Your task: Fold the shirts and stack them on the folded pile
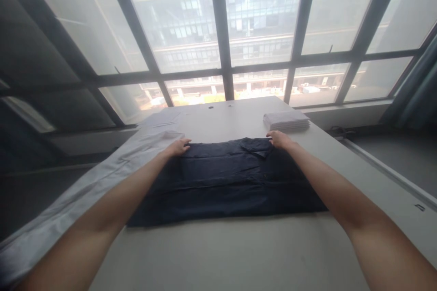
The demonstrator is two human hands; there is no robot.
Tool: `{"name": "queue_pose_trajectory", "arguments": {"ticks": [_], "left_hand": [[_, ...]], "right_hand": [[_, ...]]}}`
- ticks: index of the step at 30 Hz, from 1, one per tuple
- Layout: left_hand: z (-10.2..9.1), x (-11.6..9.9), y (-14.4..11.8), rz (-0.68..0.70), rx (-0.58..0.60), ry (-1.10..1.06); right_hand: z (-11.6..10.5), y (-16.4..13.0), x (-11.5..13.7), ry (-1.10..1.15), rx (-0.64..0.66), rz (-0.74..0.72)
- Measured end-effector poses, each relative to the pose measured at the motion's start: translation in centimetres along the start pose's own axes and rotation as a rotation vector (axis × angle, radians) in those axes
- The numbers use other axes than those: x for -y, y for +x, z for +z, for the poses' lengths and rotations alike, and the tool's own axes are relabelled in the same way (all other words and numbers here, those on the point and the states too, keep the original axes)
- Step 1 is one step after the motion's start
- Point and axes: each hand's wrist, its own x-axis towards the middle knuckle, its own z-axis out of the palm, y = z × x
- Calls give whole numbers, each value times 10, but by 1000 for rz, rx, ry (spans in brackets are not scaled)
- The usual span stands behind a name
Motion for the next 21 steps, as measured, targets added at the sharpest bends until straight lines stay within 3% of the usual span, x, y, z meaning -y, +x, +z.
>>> {"name": "queue_pose_trajectory", "arguments": {"ticks": [11,21], "left_hand": [[-3,33,12,-48,-113,-78],[-41,34,-18,89,-280,-269]], "right_hand": [[17,16,-16,-18,-45,33],[-4,-3,-36,149,-276,-76]]}}
